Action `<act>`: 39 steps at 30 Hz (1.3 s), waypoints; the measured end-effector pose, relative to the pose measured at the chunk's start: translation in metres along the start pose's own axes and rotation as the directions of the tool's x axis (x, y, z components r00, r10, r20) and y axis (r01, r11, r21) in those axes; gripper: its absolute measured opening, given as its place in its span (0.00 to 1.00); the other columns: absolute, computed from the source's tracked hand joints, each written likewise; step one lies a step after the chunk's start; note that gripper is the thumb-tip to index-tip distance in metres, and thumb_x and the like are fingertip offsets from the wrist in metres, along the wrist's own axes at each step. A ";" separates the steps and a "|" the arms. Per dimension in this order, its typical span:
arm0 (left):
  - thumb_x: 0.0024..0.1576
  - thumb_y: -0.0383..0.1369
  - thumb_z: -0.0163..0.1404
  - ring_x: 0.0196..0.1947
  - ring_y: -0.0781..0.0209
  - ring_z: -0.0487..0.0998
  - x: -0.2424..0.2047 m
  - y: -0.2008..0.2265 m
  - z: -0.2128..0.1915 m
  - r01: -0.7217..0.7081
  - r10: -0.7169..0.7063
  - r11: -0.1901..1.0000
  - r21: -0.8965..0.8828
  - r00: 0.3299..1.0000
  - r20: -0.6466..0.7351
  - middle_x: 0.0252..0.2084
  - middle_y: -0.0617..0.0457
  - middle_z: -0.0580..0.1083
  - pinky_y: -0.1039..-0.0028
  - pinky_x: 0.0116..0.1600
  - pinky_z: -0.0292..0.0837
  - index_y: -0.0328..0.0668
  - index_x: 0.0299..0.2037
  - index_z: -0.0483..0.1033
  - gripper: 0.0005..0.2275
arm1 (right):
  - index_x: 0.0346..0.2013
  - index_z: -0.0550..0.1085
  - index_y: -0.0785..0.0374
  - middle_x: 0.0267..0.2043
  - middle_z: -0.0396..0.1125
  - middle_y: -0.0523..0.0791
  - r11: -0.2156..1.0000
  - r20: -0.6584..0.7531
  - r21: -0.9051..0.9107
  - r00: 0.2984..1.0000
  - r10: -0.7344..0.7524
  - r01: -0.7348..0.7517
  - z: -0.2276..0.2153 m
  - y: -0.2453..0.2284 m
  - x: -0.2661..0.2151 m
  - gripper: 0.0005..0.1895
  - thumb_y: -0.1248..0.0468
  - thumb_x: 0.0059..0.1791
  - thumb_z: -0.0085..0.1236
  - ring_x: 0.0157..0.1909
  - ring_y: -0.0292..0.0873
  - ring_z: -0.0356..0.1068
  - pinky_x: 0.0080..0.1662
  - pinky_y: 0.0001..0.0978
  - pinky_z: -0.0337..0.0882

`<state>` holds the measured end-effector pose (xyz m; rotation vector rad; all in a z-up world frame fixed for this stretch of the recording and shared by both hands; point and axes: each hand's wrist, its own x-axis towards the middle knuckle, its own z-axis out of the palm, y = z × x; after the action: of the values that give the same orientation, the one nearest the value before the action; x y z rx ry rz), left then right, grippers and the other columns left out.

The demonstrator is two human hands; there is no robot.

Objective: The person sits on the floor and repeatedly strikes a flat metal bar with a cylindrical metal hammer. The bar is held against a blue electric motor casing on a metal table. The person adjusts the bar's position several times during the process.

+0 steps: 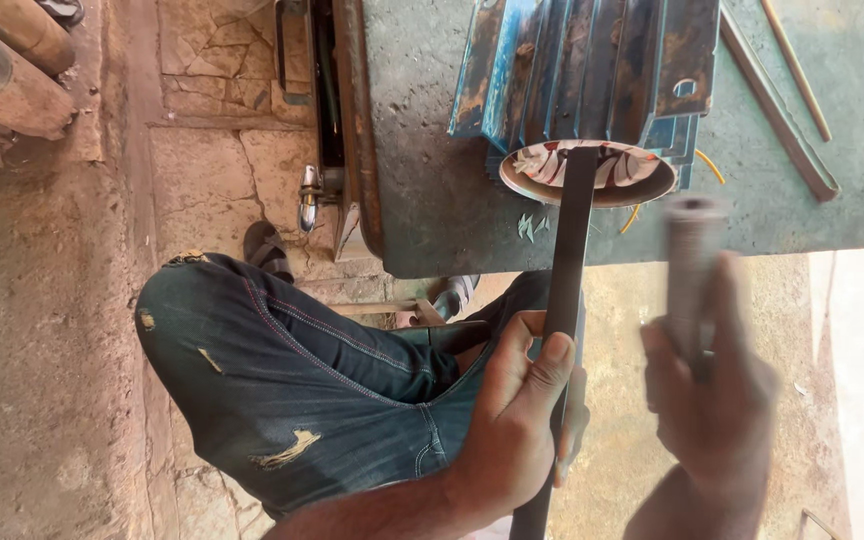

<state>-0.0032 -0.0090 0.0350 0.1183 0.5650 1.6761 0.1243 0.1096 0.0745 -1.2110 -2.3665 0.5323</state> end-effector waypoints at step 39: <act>0.72 0.43 0.34 0.10 0.71 0.56 0.007 -0.022 -0.008 0.046 0.000 0.970 -0.239 0.982 0.189 0.16 0.58 0.59 0.78 0.15 0.53 0.47 0.53 0.60 0.11 | 0.80 0.48 0.67 0.31 0.68 0.43 0.978 -0.102 0.174 0.990 -0.102 0.118 -0.046 -0.026 0.002 0.38 0.70 0.58 0.54 0.23 0.28 0.66 0.24 0.19 0.62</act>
<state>0.0127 -0.0031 0.0173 0.0905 0.2160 1.6764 0.1301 0.1036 0.1267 -0.9967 -2.2385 0.6247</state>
